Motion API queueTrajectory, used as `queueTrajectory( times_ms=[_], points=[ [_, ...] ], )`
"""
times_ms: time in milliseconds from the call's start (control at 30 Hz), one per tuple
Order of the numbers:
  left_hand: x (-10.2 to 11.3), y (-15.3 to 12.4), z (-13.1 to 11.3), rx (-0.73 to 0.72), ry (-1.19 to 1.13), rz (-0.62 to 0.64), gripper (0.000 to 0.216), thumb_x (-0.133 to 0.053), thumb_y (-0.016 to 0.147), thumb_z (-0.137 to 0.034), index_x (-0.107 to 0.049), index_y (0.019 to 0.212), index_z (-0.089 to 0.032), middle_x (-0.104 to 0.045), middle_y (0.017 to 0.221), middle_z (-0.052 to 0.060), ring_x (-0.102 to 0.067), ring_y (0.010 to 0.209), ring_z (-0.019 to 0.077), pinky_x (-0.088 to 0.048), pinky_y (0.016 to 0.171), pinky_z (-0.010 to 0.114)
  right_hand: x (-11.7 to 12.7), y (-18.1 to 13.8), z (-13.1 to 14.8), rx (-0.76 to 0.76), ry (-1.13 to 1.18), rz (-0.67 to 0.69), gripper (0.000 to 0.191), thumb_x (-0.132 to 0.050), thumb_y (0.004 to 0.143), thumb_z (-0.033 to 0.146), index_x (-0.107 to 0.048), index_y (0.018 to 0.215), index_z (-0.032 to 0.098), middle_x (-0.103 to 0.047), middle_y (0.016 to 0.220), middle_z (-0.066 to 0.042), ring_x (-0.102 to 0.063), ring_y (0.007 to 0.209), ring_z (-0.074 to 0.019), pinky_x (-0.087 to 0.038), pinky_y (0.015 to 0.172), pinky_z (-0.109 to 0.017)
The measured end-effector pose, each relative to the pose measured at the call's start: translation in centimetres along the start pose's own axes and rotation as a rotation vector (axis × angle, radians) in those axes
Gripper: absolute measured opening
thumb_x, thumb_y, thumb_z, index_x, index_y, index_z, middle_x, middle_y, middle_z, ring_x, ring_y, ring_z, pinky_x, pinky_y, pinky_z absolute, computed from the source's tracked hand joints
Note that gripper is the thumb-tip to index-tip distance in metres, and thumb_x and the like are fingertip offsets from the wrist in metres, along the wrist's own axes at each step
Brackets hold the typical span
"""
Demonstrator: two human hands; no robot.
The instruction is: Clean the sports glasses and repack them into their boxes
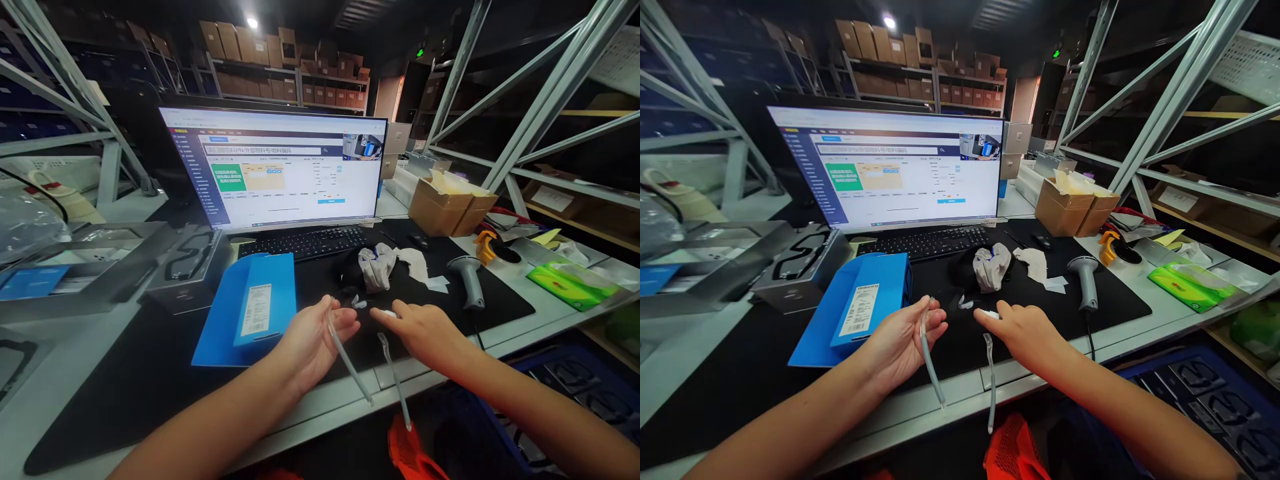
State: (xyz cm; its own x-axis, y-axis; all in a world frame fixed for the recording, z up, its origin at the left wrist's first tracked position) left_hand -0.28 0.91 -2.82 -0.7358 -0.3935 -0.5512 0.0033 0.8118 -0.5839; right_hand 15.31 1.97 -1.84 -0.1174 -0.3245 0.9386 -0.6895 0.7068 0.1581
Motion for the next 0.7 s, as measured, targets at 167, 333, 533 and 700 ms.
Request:
queueTrajectory(
  times_ms=[167, 333, 533, 700],
  points=[
    [0.1, 0.0, 0.3, 0.015, -0.011, 0.022, 0.030, -0.040, 0.104, -0.014, -0.057, 0.080, -0.008, -0.065, 0.051, 0.007, -0.066, 0.044, 0.0127, -0.059, 0.050, 0.021, 0.0, 0.2, 0.6, 0.054, -0.018, -0.017, 0.057, -0.054, 0.087, 0.004, -0.050, 0.137, 0.033, -0.060, 0.088, -0.002, -0.058, 0.065, -0.0159, -0.014, 0.054, -0.032],
    [0.3, 0.1, -0.2, -0.010, -0.035, 0.034, 0.030, -0.042, 0.104, -0.014, -0.057, 0.079, -0.008, -0.065, 0.052, 0.007, -0.067, 0.045, 0.0123, -0.060, 0.051, 0.021, 0.7, -0.6, 0.6, 0.085, -0.009, -0.010, 0.065, -0.056, 0.083, 0.001, -0.050, 0.137, 0.035, -0.059, 0.087, -0.001, -0.055, 0.062, -0.0141, -0.013, 0.054, -0.031],
    [0.0, 0.0, -0.2, -0.003, -0.002, 0.009, 0.028, -0.042, 0.104, -0.014, -0.058, 0.082, -0.008, -0.065, 0.053, 0.006, -0.066, 0.045, 0.0114, -0.059, 0.049, 0.020, 4.4, 1.1, 1.1, 0.038, 0.111, -0.195, 0.057, -0.052, 0.089, 0.009, -0.047, 0.141, 0.033, -0.059, 0.086, -0.001, -0.046, 0.056, -0.0122, -0.013, 0.052, -0.030],
    [0.1, -0.8, -0.5, -0.010, 0.045, -0.043, 0.027, -0.041, 0.104, -0.012, -0.058, 0.084, -0.007, -0.063, 0.054, 0.003, -0.063, 0.042, 0.0088, -0.058, 0.047, 0.018, 5.3, 3.0, 2.1, 0.054, 0.190, -0.241, 0.051, -0.049, 0.092, 0.009, -0.050, 0.138, 0.030, -0.060, 0.088, -0.002, -0.055, 0.064, -0.0148, -0.017, 0.051, -0.030]
  ],
)
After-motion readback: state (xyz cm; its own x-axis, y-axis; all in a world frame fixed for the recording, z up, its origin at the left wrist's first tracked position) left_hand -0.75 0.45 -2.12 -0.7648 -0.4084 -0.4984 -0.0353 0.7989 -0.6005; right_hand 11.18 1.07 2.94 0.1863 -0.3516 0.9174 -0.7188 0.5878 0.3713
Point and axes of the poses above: each hand's wrist, its own y-axis towards the middle knuckle, its own x-axis out of the back of the hand, z = x × y, the point moved 9 cm from there along y, towards the middle knuckle
